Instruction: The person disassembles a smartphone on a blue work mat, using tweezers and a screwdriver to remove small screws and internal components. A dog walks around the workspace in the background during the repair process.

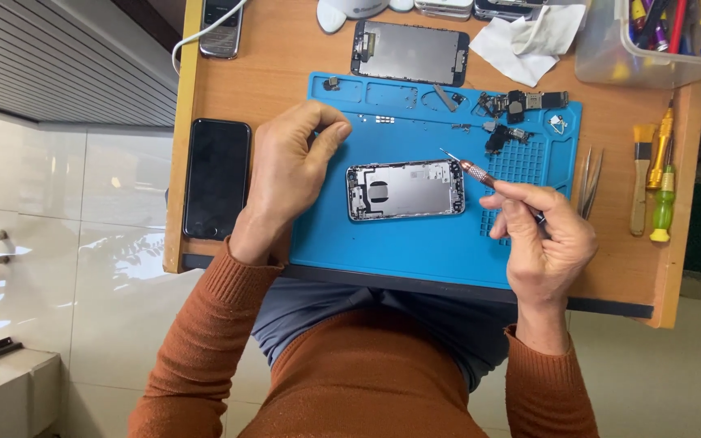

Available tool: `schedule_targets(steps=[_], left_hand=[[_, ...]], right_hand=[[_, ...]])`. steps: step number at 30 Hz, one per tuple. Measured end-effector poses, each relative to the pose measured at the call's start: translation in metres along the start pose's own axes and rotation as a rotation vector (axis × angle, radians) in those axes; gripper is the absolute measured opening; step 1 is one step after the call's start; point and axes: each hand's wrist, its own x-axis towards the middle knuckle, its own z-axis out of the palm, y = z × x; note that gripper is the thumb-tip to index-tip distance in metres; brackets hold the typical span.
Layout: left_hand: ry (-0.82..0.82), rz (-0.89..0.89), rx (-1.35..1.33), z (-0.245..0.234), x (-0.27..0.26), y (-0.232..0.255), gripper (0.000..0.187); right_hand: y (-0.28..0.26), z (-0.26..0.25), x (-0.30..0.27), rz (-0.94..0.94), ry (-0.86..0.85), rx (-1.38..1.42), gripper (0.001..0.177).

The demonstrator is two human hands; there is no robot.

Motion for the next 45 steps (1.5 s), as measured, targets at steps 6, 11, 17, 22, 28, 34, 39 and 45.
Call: schedule_targets(steps=[6,11,17,22,28,34,39,45], left_hand=[[0.009,0.029,0.035,0.005,-0.002,-0.006,0.004],[-0.021,-0.001,-0.117,0.007,-0.001,-0.005,0.008],[-0.053,0.01,-0.004,0.013,-0.003,-0.001,0.006],[-0.057,0.037,0.108,0.015,-0.003,-0.003,0.007],[-0.063,0.023,0.159,0.012,-0.002,0.001,0.007],[-0.07,0.021,0.206,0.012,-0.002,0.003,0.008],[-0.09,0.034,0.24,0.013,-0.002,0.002,0.008],[-0.08,0.074,0.259,0.011,-0.003,0.003,0.008]], right_hand=[[0.011,0.0,0.005,-0.107,-0.004,0.044,0.016],[0.007,0.001,0.008,-0.099,0.0,0.053,0.017],[0.01,0.001,0.008,-0.104,-0.001,0.062,0.017],[0.008,0.001,0.009,-0.103,-0.009,0.055,0.016],[0.009,0.001,0.007,-0.103,0.01,0.051,0.017],[0.007,0.0,0.007,-0.106,0.01,0.042,0.016],[0.008,0.0,0.006,-0.126,-0.014,0.01,0.015],[0.009,-0.001,0.007,-0.106,0.004,0.046,0.016]])
